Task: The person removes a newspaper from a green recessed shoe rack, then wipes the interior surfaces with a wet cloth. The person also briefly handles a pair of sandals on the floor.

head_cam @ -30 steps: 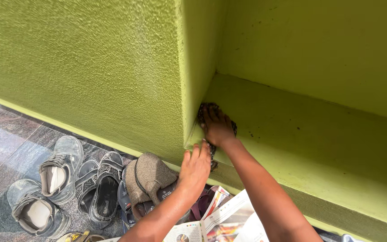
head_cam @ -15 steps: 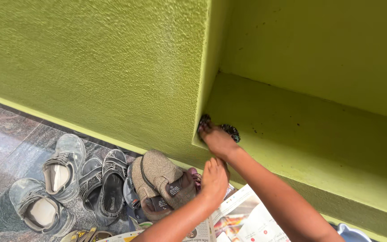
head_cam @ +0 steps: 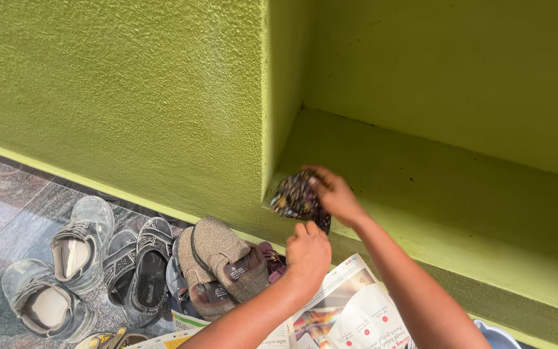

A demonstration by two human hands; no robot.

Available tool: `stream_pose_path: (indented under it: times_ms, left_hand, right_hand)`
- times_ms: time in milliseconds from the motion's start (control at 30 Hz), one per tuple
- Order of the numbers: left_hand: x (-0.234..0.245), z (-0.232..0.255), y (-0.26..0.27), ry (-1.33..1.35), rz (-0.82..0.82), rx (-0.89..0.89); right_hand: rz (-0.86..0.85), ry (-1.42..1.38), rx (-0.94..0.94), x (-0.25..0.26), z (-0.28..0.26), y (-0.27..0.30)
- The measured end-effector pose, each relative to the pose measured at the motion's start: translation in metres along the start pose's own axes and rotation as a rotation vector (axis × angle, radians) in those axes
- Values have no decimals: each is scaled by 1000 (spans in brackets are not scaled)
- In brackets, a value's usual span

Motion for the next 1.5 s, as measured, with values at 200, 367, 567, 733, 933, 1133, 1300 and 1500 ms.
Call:
stream_pose_path:
  times_ms: [200,367,567,733,933,1133,1300,1500]
  left_hand:
    - [43,-57,-47,-155,193,193]
    - [8,-45,-64,272,257,58]
    - [-5,-46,-57,417,257,7]
    - [-6,4,-49,528,163,-22]
    - [2,104,-38,455,102,-184]
    - [13,194,-15,483,309,-327]
    - [4,237,7,588,241,-491]
    - [-5,179,-12,636,279,-390]
  right_hand:
    - [238,689,-138,51,33,-51]
    - [41,972,-48,-13,74,-64]
    - [139,954,121,-12,78,-48]
    - [137,913,104,21,94,0]
    - [215,916,-54,99,111,72]
    - [325,1028,-247,177,146,170]
    - [501,1078,-271,205,170,236]
    - [402,1092,-204,183,191,172]
Point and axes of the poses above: each hand's wrist, its own y-axis away from the middle knuckle, its own x-axis out of the back of the hand, z = x × y, the point moved 9 cm from there along -y, towards the middle knuckle, and after that the axes turned 3 degrees about -z, right-handed, at the moved point
